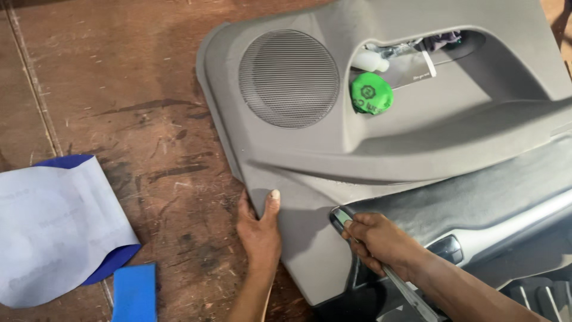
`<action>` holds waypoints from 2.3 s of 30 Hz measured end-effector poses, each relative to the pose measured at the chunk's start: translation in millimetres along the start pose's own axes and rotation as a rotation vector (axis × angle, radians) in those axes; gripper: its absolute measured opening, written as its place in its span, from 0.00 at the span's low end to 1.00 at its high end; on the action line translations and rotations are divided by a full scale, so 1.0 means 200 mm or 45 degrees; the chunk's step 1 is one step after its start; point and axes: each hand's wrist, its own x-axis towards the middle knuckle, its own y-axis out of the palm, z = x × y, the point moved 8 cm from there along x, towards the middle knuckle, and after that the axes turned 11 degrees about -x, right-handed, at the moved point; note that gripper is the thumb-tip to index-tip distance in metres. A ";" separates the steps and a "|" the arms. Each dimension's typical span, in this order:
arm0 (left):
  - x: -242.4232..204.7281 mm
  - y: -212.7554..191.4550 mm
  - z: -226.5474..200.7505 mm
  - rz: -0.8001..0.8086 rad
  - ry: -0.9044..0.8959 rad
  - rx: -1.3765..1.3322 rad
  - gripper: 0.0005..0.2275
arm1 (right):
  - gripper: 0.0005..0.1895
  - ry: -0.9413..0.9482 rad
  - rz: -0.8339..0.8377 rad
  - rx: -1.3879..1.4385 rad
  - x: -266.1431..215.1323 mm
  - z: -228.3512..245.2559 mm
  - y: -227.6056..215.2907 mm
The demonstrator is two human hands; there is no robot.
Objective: The person uses a small flat tool to press the edges of black leather material into the recessed grooves of a gray plastic car door panel.
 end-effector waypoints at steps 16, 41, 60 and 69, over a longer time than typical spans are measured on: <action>-0.01 0.01 -0.06 0.023 -0.105 -0.055 0.33 | 0.16 0.064 -0.059 0.041 -0.08 0.04 0.01; 0.02 0.01 -0.02 -0.027 0.036 -0.047 0.34 | 0.18 -0.452 -0.265 -1.119 0.09 0.08 -0.18; -0.01 0.02 -0.03 -0.024 -0.043 0.008 0.29 | 0.27 0.007 -0.249 -0.967 0.19 0.10 -0.13; -0.01 0.03 -0.02 -0.091 -0.129 0.003 0.33 | 0.27 -0.420 -0.251 -1.198 0.13 0.10 -0.20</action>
